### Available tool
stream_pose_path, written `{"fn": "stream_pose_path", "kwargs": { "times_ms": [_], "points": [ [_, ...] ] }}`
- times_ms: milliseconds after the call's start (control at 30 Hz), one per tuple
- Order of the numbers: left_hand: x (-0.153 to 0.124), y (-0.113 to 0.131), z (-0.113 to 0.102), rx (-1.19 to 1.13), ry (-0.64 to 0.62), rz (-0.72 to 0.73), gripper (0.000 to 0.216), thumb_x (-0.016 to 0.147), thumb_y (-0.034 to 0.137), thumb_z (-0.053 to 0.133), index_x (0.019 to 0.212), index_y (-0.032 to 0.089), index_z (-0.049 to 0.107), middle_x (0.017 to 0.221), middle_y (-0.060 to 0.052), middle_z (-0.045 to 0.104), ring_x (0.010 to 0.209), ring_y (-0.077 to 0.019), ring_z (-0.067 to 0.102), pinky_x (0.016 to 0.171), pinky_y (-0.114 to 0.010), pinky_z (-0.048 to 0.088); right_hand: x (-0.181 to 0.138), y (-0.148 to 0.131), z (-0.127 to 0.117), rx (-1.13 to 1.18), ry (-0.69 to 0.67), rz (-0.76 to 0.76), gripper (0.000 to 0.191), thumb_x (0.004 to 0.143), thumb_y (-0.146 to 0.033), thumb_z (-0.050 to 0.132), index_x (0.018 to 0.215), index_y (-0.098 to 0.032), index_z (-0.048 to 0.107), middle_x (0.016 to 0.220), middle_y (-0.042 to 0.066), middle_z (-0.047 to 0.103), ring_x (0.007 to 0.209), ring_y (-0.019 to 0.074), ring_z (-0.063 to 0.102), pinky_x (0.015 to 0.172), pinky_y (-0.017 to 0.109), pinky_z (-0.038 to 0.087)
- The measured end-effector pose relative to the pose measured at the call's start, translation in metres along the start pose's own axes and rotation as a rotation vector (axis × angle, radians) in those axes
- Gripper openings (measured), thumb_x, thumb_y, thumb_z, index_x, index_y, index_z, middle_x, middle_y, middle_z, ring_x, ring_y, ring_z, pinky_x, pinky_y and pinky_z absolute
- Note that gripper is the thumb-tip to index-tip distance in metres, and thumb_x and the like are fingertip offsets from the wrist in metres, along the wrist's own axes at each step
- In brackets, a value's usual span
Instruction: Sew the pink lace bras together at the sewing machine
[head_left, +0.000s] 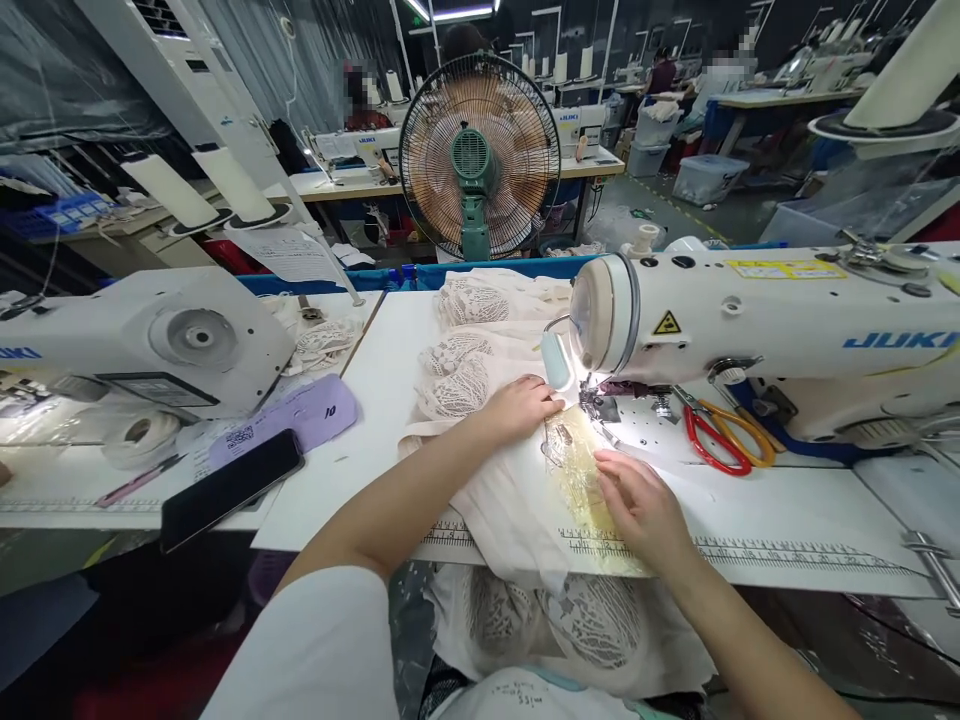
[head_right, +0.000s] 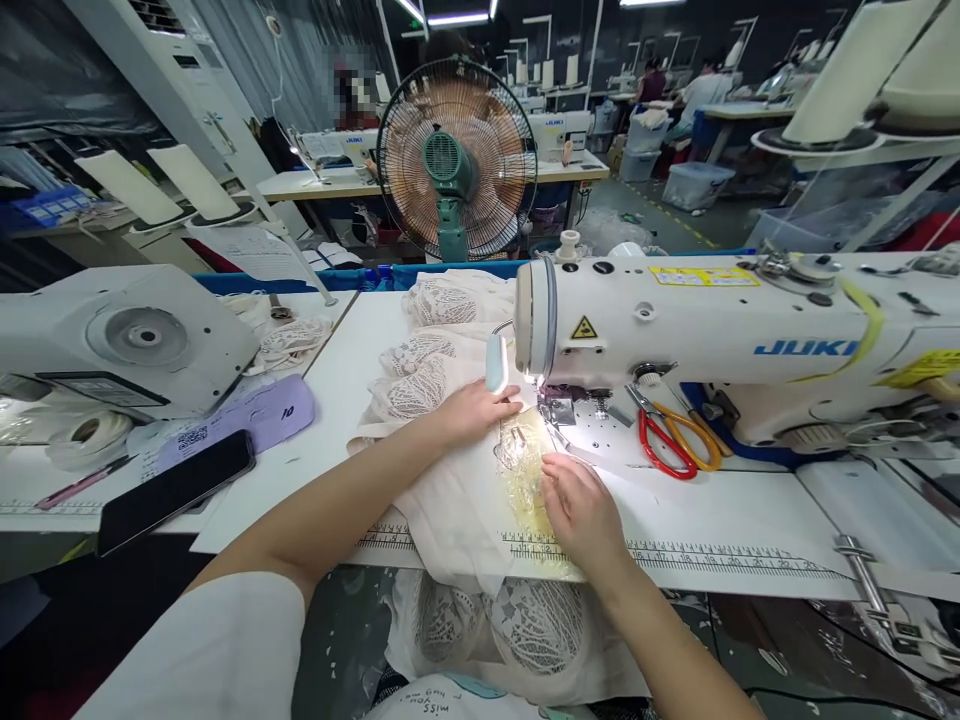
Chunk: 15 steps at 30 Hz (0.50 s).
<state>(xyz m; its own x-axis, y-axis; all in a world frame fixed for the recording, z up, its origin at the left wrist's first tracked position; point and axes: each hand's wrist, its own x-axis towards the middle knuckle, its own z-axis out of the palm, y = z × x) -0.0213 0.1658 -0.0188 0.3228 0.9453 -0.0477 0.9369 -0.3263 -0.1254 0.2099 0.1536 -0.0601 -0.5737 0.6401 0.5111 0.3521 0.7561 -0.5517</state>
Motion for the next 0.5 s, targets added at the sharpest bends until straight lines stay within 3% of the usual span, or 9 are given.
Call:
{"fn": "stream_pose_path", "kwargs": {
  "times_ms": [67, 133, 233, 267, 367, 500],
  "points": [
    [-0.002, -0.001, -0.001, 0.023, 0.007, -0.036, 0.034, 0.092, 0.018, 0.04, 0.122, 0.024, 0.053, 0.132, -0.004, 0.051, 0.117, -0.0195, 0.046, 0.097, -0.033, 0.038, -0.006, -0.019, 0.003, 0.031, -0.037, -0.103, 0.021, 0.089, -0.024, 0.041, 0.098, -0.021, 0.06, 0.096, 0.008, 0.067, 0.094, 0.0221, 0.061, 0.082, 0.041, 0.051],
    [-0.008, -0.001, -0.004, 0.039, 0.02, -0.103, 0.034, 0.091, 0.016, 0.039, 0.121, 0.022, 0.054, 0.128, -0.006, 0.054, 0.113, -0.0193, 0.049, 0.093, -0.032, 0.041, -0.015, -0.042, 0.01, 0.073, -0.161, -0.237, 0.021, 0.088, -0.027, 0.047, 0.104, -0.02, 0.058, 0.096, 0.009, 0.065, 0.09, 0.0211, 0.059, 0.078, 0.037, 0.05],
    [-0.031, 0.003, -0.013, 0.084, 0.051, -0.199, 0.038, 0.089, 0.012, 0.037, 0.123, 0.019, 0.053, 0.122, -0.009, 0.058, 0.109, -0.021, 0.053, 0.088, -0.034, 0.045, -0.027, -0.073, 0.029, -0.005, -0.36, -0.334, 0.045, 0.074, -0.041, 0.066, 0.111, -0.017, 0.055, 0.099, 0.01, 0.062, 0.085, 0.0235, 0.057, 0.071, 0.037, 0.049],
    [-0.043, 0.005, -0.016, 0.11, 0.06, -0.201, 0.04, 0.088, 0.01, 0.036, 0.124, 0.016, 0.052, 0.121, -0.012, 0.058, 0.107, -0.0231, 0.054, 0.086, -0.037, 0.047, -0.028, -0.079, 0.035, -0.076, -0.384, -0.332, 0.045, 0.072, -0.039, 0.069, 0.109, -0.017, 0.055, 0.097, 0.009, 0.062, 0.082, 0.0232, 0.057, 0.069, 0.037, 0.049],
    [-0.091, 0.002, -0.017, 0.229, 0.101, -0.209, 0.044, 0.078, 0.005, 0.04, 0.119, 0.011, 0.055, 0.116, -0.015, 0.06, 0.105, -0.0259, 0.056, 0.09, -0.04, 0.045, -0.023, -0.083, 0.045, -0.234, -0.373, -0.34, 0.019, 0.075, -0.025, 0.065, 0.091, -0.015, 0.059, 0.084, 0.007, 0.061, 0.072, 0.0195, 0.054, 0.064, 0.033, 0.046],
    [-0.14, -0.035, 0.0, 0.258, 0.178, -0.196, 0.034, 0.084, 0.017, 0.036, 0.108, 0.015, 0.061, 0.094, -0.011, 0.067, 0.076, -0.0246, 0.063, 0.069, -0.037, 0.05, -0.012, -0.074, 0.035, -0.237, -0.372, -0.418, 0.01, 0.075, -0.025, 0.063, 0.078, -0.017, 0.058, 0.072, 0.004, 0.057, 0.063, 0.0164, 0.051, 0.056, 0.029, 0.041]
  ]
}}
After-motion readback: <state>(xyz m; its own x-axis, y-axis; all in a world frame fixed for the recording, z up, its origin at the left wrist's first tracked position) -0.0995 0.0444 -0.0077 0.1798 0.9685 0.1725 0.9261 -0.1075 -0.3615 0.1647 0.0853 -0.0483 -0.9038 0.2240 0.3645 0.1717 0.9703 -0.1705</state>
